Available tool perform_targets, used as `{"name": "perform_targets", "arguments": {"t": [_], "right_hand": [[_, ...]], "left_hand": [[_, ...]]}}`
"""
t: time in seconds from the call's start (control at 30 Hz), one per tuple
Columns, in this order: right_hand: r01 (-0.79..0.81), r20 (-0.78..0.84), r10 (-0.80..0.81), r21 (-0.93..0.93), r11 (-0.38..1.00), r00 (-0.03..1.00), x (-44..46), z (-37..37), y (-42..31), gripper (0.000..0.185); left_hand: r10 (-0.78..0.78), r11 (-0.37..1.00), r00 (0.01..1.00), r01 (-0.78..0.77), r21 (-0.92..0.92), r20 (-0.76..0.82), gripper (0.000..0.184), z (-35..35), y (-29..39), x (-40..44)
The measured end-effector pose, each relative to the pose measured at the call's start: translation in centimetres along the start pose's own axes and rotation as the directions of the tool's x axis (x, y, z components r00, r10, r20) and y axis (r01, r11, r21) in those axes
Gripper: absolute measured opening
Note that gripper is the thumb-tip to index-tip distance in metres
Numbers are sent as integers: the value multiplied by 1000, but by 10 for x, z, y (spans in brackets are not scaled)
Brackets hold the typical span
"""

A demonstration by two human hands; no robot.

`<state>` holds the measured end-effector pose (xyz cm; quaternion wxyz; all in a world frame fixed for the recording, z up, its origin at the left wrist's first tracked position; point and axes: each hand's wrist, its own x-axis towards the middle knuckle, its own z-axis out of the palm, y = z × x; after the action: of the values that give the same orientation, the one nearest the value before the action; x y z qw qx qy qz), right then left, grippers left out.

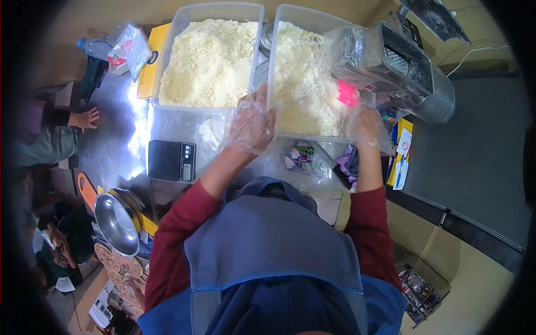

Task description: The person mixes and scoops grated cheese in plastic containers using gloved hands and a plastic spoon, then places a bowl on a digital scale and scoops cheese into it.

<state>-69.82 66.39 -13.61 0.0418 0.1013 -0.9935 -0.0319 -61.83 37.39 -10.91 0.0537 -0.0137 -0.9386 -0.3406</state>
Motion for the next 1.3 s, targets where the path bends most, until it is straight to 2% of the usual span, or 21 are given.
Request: {"name": "perform_targets", "arguments": {"t": [0.1,0.17,0.2,0.27,0.3,0.33,0.37,0.4,0.47,0.5,0.53,0.57,0.6,0.67,0.77,0.9,0.97,1.07,1.17,1.23,1.3], "right_hand": [[62,-24,-60,105,992,998,6,6,-42,18],[-4,23,-2,259,966,1000,-3,-30,-70,19],[-3,26,-4,260,966,1000,-11,-36,-68,19],[270,-193,-221,287,919,956,-28,-45,-62,15],[271,-185,-224,286,919,957,-33,-49,-55,15],[167,-93,-152,181,969,984,-34,-54,-43,15],[69,-11,-68,62,996,998,-34,-57,-30,16],[73,-9,-73,57,996,997,-32,-43,-16,16],[193,-229,-185,14,981,956,-20,8,6,21],[198,-231,-190,10,980,954,-4,19,1,21],[-13,55,-1,262,965,998,14,29,-10,28],[-280,373,116,423,862,921,22,34,-22,34],[-275,371,112,422,864,922,21,21,-42,34],[-204,294,108,322,924,950,11,-27,-84,34],[-182,313,74,330,926,947,-1,-54,-82,34],[-224,274,181,136,965,945,46,20,-14,35],[-24,161,-18,258,966,987,68,44,-12,35],[5,227,-69,270,963,971,70,44,-42,35],[-38,291,-43,268,963,956,25,-32,-71,38],[-21,280,-29,173,985,959,1,-71,-58,42],[-82,318,47,98,992,947,-15,-99,-40,42]], "left_hand": [[-84,996,994,82,-18,-71,53,41,-9,10],[-96,995,989,95,-10,-112,54,48,-8,11],[-107,994,983,107,-9,-149,55,51,-7,11],[-88,996,981,89,-3,-172,55,52,-8,15],[-65,998,978,67,4,-197,55,53,-9,16],[-71,997,978,72,-1,-197,55,57,-12,19],[-94,994,973,81,-72,-209,55,62,-16,23],[-118,986,968,87,-142,-221,54,67,-19,25],[-109,986,950,67,-151,-291,54,77,-22,28],[-96,987,928,44,-152,-360,54,80,-22,30],[-99,987,927,45,-154,-363,54,79,-21,29],[-142,982,940,94,-164,-311,55,77,-20,29],[-183,975,948,141,-170,-260,55,75,-19,29],[-154,981,943,110,-157,-296,56,77,-20,28],[-133,981,941,80,-179,-311,57,76,-20,27],[-121,978,940,58,-200,-319,57,72,-18,26],[-113,979,933,45,-200,-341,57,75,-20,26],[-120,976,939,52,-210,-322,58,74,-21,28],[-155,965,951,87,-248,-268,57,74,-21,27],[-165,957,952,91,-277,-257,57,75,-22,28],[-122,965,939,36,-258,-323,56,78,-24,29]]}}
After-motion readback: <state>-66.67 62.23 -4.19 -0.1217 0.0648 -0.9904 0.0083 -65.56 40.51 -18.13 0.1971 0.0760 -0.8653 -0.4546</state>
